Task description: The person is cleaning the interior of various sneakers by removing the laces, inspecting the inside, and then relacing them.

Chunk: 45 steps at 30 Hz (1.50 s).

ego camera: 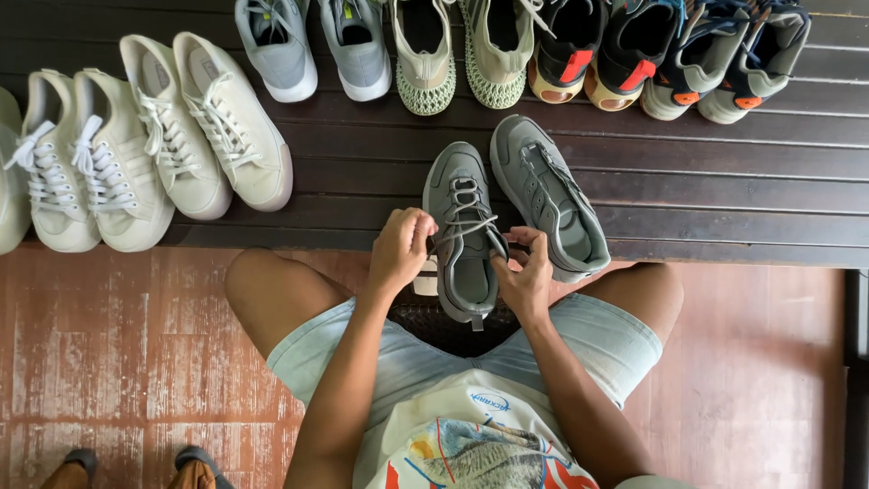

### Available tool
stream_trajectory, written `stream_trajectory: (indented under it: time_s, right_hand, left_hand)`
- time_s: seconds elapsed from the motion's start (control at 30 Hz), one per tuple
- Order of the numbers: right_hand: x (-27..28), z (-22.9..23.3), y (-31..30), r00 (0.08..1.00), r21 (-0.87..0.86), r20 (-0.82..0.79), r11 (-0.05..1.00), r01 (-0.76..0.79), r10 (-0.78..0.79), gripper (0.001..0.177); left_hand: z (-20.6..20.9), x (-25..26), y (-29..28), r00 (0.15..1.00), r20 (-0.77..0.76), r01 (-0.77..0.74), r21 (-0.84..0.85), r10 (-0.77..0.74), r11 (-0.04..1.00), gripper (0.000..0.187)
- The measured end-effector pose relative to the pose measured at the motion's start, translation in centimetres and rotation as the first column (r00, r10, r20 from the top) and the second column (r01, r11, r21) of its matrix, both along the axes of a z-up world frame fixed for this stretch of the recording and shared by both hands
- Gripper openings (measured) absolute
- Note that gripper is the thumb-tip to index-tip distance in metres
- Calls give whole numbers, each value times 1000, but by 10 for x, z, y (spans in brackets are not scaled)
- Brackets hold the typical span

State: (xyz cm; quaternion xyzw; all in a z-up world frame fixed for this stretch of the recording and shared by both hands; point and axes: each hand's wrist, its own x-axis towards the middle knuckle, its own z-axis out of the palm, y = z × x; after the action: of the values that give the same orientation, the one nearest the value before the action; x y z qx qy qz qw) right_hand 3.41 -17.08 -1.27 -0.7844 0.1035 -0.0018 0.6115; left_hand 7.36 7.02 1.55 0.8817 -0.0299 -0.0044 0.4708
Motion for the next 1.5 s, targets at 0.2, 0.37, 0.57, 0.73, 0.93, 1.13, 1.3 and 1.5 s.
stream_trajectory:
  time_s: [0.2, 0.37, 0.57, 0.73, 0.93, 1.13, 1.3, 1.5]
  right_hand:
    - [0, 12, 7, 1000, -16, 9, 1000, -2, 2, 43]
    - [-4, 26, 13, 988, -204, 152, 979, 13, 19, 55]
    - [11, 65, 24, 944, -386, 305, 922, 1, 127, 33]
    - [42, 71, 62, 779, -642, 272, 710, -290, 565, 34]
    - [96, 68, 41, 754, -768, 282, 611, -194, 593, 8]
    - [125, 111, 11, 872, -611, 311, 782, -122, 378, 14]
    - [118, 106, 9, 921, -550, 289, 833, -65, 263, 17]
    - [94, 66, 20, 869, -477, 375, 871, -118, 322, 33]
  left_hand:
    - [43, -13, 9, 996, -82, 25, -3, -25, 1000, 46]
    - [-11, -15, 4, 998, 17, 53, 73, -54, 996, 13]
    - [15, -19, 17, 994, -106, -21, -157, 4, 987, 18]
    - [-4, -19, 14, 998, 62, 9, -353, 14, 936, 16]
    - [3, -25, 33, 992, 122, 14, -408, 39, 913, 15]
    - [-2, -28, 57, 996, 82, -5, -276, 29, 961, 13]
    - [-30, -32, 78, 997, -19, -75, 11, 75, 997, 9]
    - [-15, -20, 37, 958, -223, -251, -363, 178, 897, 19]
